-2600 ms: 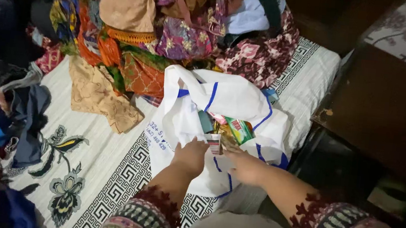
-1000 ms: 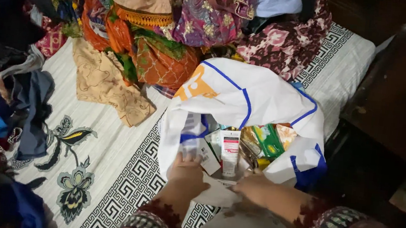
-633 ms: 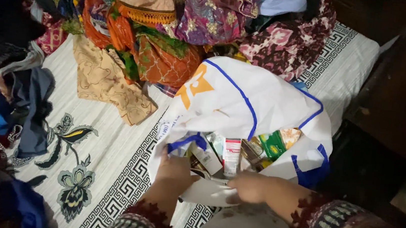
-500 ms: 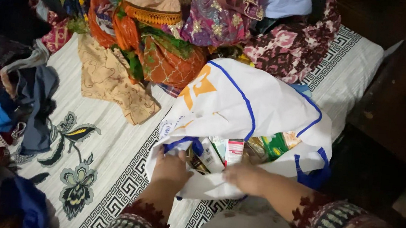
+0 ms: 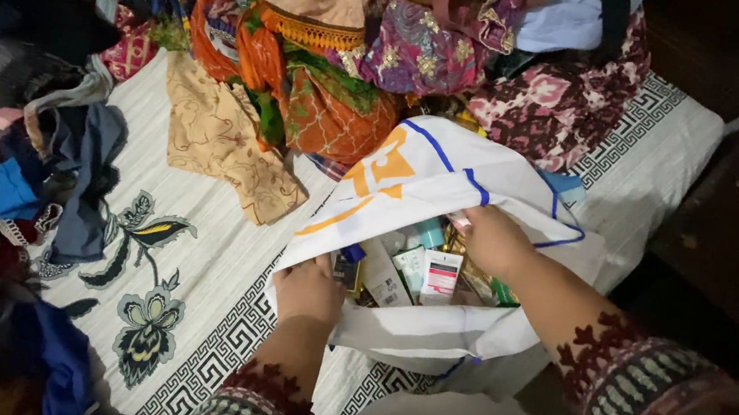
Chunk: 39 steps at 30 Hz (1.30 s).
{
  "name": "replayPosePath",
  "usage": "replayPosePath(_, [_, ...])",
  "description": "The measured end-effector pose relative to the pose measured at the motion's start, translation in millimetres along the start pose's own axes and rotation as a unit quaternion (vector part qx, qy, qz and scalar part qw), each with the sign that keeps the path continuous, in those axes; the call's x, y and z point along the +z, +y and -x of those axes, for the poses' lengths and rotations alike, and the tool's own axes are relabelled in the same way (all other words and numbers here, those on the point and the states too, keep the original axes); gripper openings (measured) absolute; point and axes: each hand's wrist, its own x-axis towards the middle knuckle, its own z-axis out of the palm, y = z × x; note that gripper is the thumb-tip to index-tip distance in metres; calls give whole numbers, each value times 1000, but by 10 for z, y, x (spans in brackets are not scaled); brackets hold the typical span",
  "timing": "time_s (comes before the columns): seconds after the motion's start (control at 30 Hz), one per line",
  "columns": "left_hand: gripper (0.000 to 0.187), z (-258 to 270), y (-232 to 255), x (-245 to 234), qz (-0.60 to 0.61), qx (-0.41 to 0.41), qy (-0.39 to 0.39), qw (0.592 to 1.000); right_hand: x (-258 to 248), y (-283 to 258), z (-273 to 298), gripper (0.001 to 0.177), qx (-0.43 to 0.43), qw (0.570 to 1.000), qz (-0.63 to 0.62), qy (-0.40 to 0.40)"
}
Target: The person unloads items from a white shopping bag and places them into a wooden drawer. They handle a red sachet, a green box, and two tubes, briefly turning each over before storing them in the drawer.
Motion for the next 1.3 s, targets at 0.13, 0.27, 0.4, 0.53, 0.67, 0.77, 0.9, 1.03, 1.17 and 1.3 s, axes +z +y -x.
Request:
replayPosePath(0.13, [84,-11,67,-197,-97,45,69,992,-2,-212,88,30,27,995,-67,-66])
replayPosePath(0.27, [111,123,105,-361,-88,61,-167,980,426,-202,360,48,-2,977,-9,-215])
replayPosePath(0.4, [114,281,93,-324,-105,92,-191,972,1176,2,677,66,-3,921,-64,-384])
replayPosePath(0.53, [111,296,132,-260,-105,120,-175,972,1198,-195,901,55,-180,882,178,-398])
replayPosePath(0.67, [110,418,150,-208,-104,124,-200,966,1734,47,894,36,-193,883,51,-426])
replayPosePath(0.77, [104,421,72,-87,-90,136,-178,970,2087,151,722,31,-140,944,55,-295])
replayPosePath(0.9, [95,454,-57,-13,-56,153,-150,975,1481,-454,797,33,29,991,21,-132])
replayPosePath(1.03, [97,478,-59,-15,-44,148,-155,976,2204,-42,533,40,-60,984,-10,-169])
replayPosePath(1.17, [89,489,-63,-34,-29,154,-141,977,1987,-325,529,38,-68,927,143,-340])
replayPosePath(1.3, [89,533,-41,-126,-11,162,-148,976,1934,-394,577,53,-63,936,150,-312])
